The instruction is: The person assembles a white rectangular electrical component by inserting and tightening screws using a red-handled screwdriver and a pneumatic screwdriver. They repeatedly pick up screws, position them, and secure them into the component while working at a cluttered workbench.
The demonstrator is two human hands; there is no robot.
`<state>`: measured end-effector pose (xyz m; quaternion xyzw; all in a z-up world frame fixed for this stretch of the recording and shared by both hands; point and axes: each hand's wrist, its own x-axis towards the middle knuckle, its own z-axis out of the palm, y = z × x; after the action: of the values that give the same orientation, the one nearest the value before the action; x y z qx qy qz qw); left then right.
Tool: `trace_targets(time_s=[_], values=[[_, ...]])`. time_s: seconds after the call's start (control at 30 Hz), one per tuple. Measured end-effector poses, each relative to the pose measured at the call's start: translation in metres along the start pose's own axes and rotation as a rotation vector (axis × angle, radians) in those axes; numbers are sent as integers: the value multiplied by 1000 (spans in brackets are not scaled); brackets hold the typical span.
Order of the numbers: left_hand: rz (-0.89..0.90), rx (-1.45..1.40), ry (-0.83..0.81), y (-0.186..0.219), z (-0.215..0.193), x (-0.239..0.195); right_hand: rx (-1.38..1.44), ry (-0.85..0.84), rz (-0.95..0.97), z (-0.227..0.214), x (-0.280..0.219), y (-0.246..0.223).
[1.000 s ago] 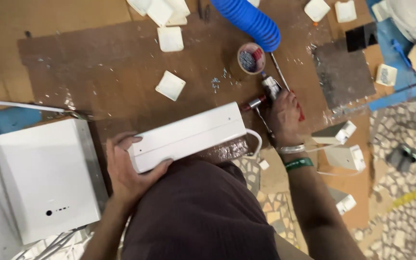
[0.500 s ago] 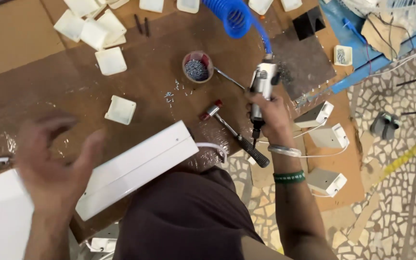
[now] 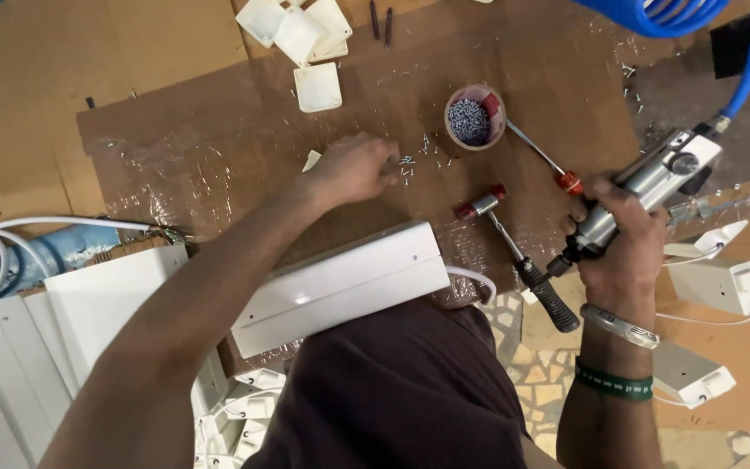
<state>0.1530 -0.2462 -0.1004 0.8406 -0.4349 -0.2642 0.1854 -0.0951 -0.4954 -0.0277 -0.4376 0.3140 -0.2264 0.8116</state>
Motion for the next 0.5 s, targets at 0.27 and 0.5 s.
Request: trace_targets(time_s=[0.27,0.5], values=[[61,223,61,-16,38,45,-17,-37,20,17,8,12],[43,367,138,-20,65,65,-14,-50,14,27,6,21]])
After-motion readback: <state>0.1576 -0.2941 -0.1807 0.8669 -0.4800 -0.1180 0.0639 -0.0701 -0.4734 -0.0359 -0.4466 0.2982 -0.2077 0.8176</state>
